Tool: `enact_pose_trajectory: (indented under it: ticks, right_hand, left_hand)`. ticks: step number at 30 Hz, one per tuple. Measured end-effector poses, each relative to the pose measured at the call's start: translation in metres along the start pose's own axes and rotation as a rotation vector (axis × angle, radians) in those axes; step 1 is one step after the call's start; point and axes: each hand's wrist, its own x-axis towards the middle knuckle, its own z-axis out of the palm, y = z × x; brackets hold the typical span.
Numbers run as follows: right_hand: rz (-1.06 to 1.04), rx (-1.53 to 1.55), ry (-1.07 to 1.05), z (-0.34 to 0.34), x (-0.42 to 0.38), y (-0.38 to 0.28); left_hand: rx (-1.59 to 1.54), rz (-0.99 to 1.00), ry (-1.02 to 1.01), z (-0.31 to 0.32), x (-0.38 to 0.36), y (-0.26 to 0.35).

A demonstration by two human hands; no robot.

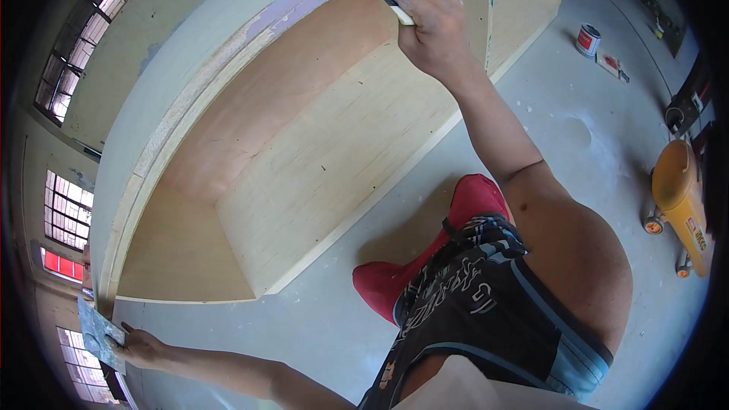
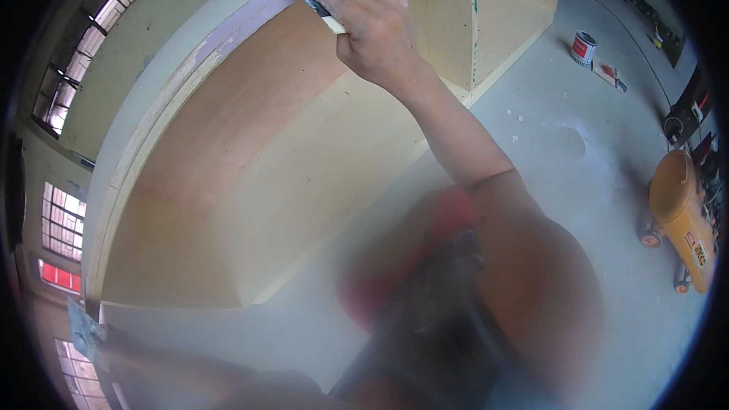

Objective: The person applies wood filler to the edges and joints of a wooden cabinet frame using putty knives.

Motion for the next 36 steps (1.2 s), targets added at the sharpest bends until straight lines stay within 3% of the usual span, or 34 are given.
enact_pose_trajectory:
  ticks: [6,9,15,25,27,30,36]
  right_hand:
    - [-0.002,-0.006,-0.052,-0.002,-0.009,-0.025]
    - [-0.059,0.037,-0.291,-0.017,-0.012,-0.034]
    - [-0.177,-0.054,-0.042,0.000,-0.004,-0.027]
    - [-0.119,0.036,-0.262,-0.016,-0.012,-0.036]
    - [-0.035,0.051,0.022,-0.010,-0.006,-0.025]
    - [0.062,-0.082,0.040,-0.004,0.007,-0.019]
    - [0.109,-0.060,0.007,0.008,0.009,-0.060]
  left_hand:
    - [-0.004,-0.007,0.033,-0.003,0.006,-0.001]
    - [0.022,0.001,0.035,0.004,0.006,0.002]
    - [0.042,-0.029,0.077,0.000,0.007,0.002]
    - [0.016,-0.035,0.074,0.021,-0.005,0.016]
    - [0.027,0.008,0.084,0.020,-0.006,0.013]
    - [0.025,-0.006,0.105,0.023,-0.007,0.015]
    - [-0.017,-0.027,0.100,0.007,-0.002,0.005]
